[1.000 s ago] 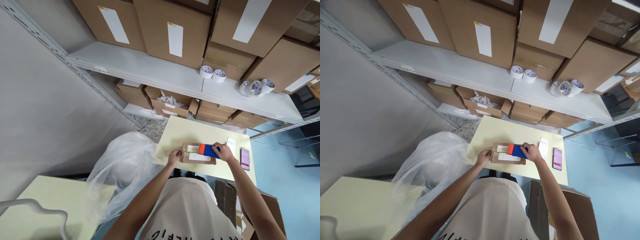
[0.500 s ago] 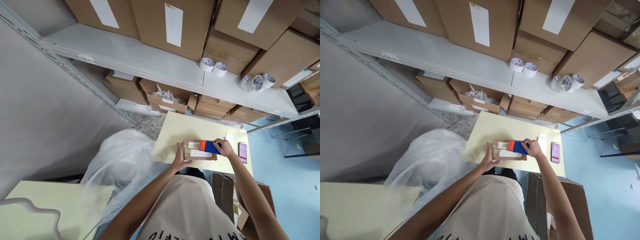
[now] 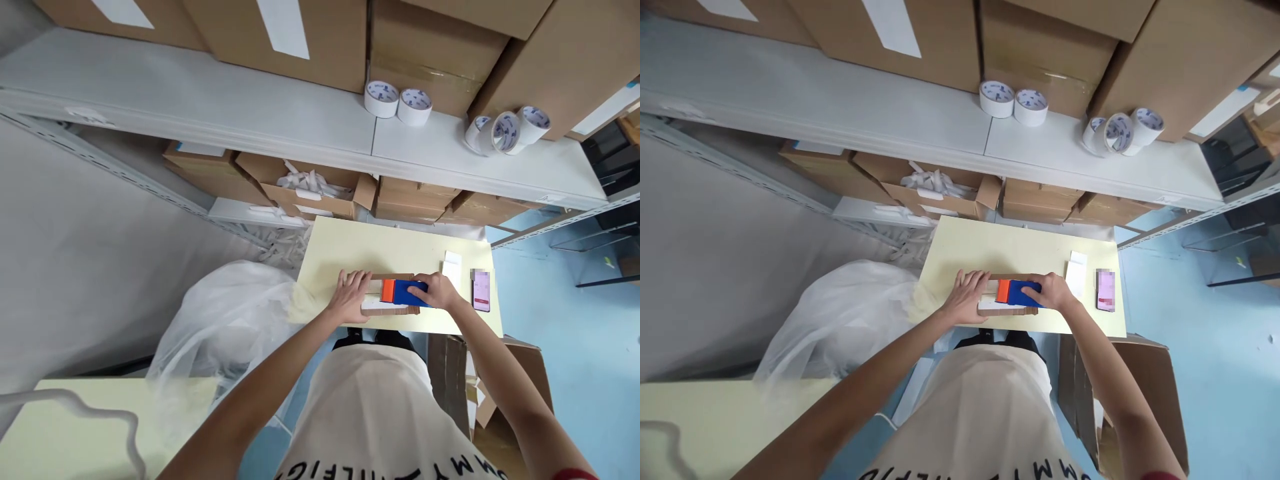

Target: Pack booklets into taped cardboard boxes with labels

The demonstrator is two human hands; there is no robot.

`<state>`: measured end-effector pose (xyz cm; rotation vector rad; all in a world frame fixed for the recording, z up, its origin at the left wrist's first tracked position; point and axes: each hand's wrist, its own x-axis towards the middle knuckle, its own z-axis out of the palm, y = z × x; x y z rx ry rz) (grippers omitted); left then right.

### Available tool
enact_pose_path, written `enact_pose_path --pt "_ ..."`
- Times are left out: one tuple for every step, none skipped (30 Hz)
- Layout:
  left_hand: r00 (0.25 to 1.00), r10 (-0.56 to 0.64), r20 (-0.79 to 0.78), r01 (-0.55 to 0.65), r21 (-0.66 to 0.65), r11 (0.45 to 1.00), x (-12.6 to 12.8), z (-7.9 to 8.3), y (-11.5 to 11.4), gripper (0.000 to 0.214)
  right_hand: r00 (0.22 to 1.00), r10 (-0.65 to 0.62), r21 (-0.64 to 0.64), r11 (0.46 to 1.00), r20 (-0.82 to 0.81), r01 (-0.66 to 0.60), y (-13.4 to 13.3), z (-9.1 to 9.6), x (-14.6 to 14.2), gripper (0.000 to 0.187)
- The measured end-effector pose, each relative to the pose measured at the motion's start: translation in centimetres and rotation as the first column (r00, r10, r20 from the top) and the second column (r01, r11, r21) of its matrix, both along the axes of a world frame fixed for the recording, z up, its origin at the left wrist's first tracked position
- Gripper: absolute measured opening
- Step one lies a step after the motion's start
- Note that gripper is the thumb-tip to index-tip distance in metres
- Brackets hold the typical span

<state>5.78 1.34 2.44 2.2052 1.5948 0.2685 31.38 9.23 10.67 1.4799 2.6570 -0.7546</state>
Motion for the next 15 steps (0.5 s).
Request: enact_pose_path --pt "1.000 0.000 -0.002 0.000 0.001 1.000 -0.1 0.0 0.0 0.110 1.000 0.003 -0.008 1.000 -0.004 -0.003 0.2 0.0 0.3 0.036" --pt "1.000 0.001 -0.007 -0.001 0.000 1.000 -0.2 0.1 0.0 0.109 1.000 0.004 -0.013 1.000 -0.015 -0.005 0.6 0.1 0.8 0.035" --pt "1.000 0.004 -0.016 -0.004 -0.004 1.000 -0.3 0.2 0.1 0.108 1.000 0.004 -0.017 1.000 -0.031 -0.004 1.0 0.1 1.7 0.035" --pt "1.000 0.008 -0.028 -0.009 -0.012 1.000 -0.4 0.3 0.2 0.107 0.999 0.000 -0.019 1.000 -0.051 -0.001 1.4 0.1 2.7 0.035" --pt "0.999 0.012 -0.042 -0.013 -0.022 1.000 -0.6 0.5 0.4 0.106 0.998 -0.007 -0.021 1.000 -0.070 0.005 2.0 0.0 3.9 0.036" --pt "0.998 0.014 -0.057 -0.016 -0.033 0.999 -0.8 0.6 0.6 0.105 0.996 -0.014 -0.026 1.000 -0.089 0.012 2.6 -0.2 5.2 0.037" --pt "0.997 0.011 -0.072 -0.014 -0.044 0.999 -1.1 0.8 0.8 0.104 0.994 -0.018 -0.038 0.999 -0.106 0.014 3.2 -0.6 6.5 0.038" --pt "0.996 0.006 -0.087 -0.011 -0.054 0.998 -1.4 1.0 1.0 0.104 0.993 -0.018 -0.057 0.998 -0.119 0.012 3.8 -1.0 7.6 0.039" --pt "0.995 -0.002 -0.104 -0.004 -0.064 0.998 -1.7 1.2 1.1 0.103 0.992 -0.013 -0.078 0.997 -0.125 0.004 4.3 -1.7 8.4 0.040" --pt "0.993 -0.010 -0.121 0.001 -0.074 0.997 -2.0 1.4 1.2 0.103 0.992 -0.006 -0.099 0.995 -0.126 -0.007 4.8 -2.4 9.0 0.041" --pt "0.990 -0.012 -0.139 0.001 -0.083 0.997 -2.2 1.5 1.3 0.103 0.992 0.002 -0.116 0.993 -0.123 -0.016 5.1 -3.3 9.3 0.042" --pt "0.988 -0.010 -0.156 -0.004 -0.090 0.996 -2.3 1.5 1.3 0.103 0.993 0.008 -0.131 0.991 -0.120 -0.024 5.4 -4.2 9.3 0.042" --pt "0.985 -0.004 -0.171 -0.013 -0.096 0.995 -2.3 1.5 1.2 0.104 0.992 0.013 -0.142 0.989 -0.124 -0.030 5.5 -5.0 9.2 0.042" --pt "0.983 0.006 -0.185 -0.025 -0.101 0.995 -2.2 1.4 1.0 0.104 0.991 0.013 -0.154 0.988 -0.135 -0.034 5.6 -5.8 9.0 0.041" --pt "0.980 0.016 -0.196 -0.038 -0.106 0.994 -1.8 1.2 0.9 0.106 0.988 0.012 -0.167 0.985 -0.153 -0.038 5.6 -6.5 8.8 0.041"
